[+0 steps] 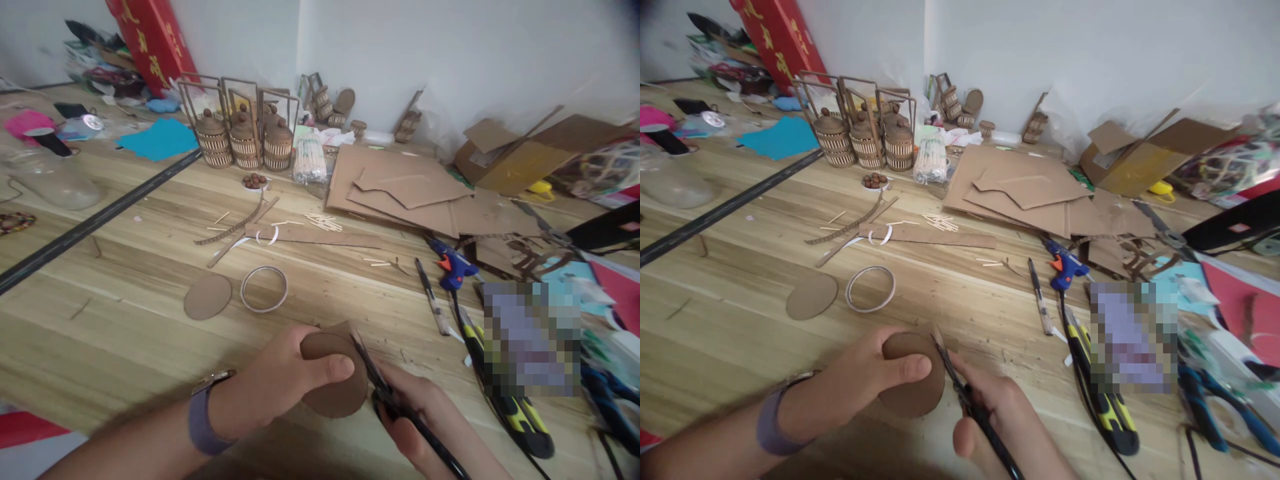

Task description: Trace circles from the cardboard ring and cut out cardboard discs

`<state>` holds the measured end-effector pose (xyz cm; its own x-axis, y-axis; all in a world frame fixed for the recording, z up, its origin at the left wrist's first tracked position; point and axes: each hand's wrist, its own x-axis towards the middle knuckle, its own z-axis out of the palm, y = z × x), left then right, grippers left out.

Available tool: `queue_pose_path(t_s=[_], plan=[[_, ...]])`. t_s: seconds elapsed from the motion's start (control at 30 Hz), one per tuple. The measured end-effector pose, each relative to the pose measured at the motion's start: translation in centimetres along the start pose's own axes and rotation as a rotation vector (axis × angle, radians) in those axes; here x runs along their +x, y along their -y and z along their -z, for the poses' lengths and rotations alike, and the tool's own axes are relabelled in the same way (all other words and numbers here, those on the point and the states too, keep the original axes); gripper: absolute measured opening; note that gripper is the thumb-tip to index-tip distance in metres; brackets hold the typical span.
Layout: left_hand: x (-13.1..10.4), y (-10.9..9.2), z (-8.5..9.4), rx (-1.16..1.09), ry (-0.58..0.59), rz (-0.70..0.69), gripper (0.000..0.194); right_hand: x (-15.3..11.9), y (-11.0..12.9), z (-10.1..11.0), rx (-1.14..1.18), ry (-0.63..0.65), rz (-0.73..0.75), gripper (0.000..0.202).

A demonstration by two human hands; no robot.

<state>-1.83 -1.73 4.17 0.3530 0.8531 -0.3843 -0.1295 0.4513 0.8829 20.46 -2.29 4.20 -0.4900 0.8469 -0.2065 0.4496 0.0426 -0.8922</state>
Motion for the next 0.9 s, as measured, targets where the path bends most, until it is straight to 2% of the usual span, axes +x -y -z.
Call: queue_pose_path(t_s=[0.1, 0.17, 0.23, 0.33, 0.4, 0.47, 0.57, 0.67, 0.83, 0.9], plan=[[0.4, -0.1, 0.4, -0.152, -0.118, -0.024, 0.042, -0.2, -0.7, 0.5, 0.058, 0.016, -0.059, 0.100], [0.7, 0.0, 0.7, -0.202, -0.230, -0.044, 0.048, -0.5, -1.0, 1.2, 0.112, 0.014, -0.028, 0.087], [0.9, 0.1, 0.7, -0.149, -0.265, -0.038, 0.049, -0.7, -1.2, 1.9, 0.169, -0.089, 0.045, 0.066], [0.8, 0.2, 0.3, -0.024, -0.140, -0.005, 0.046, -0.6, -1.5, 2.3, 0.230, -0.299, 0.089, 0.037], [0.5, 0.2, -0.3, 0.029, -0.044, 0.008, 0.043, -0.2, -1.5, 2.1, 0.256, -0.359, 0.043, 0.030], [0.3, 0.1, -0.7, 0.072, -0.035, 0.025, 0.044, 0.1, -1.2, 1.5, 0.271, -0.304, -0.014, 0.036], [0.1, 0.2, -1.0, 0.101, -0.079, 0.060, 0.046, 0.3, -0.1, 0.7, 0.267, -0.118, -0.094, 0.032], [0.1, 0.6, -1.0, 0.058, -0.026, 0.075, 0.041, 0.1, 0.8, 0.3, 0.270, -0.006, -0.113, 0.029], [0.4, 1.1, -0.8, -0.189, 0.184, 0.142, 0.047, -0.1, 0.7, 0.0, 0.277, 0.004, -0.070, 0.027], [0.4, 1.1, -0.8, -0.212, 0.201, 0.157, 0.049, -0.1, 0.4, -0.2, 0.244, -0.013, -0.038, 0.022]])
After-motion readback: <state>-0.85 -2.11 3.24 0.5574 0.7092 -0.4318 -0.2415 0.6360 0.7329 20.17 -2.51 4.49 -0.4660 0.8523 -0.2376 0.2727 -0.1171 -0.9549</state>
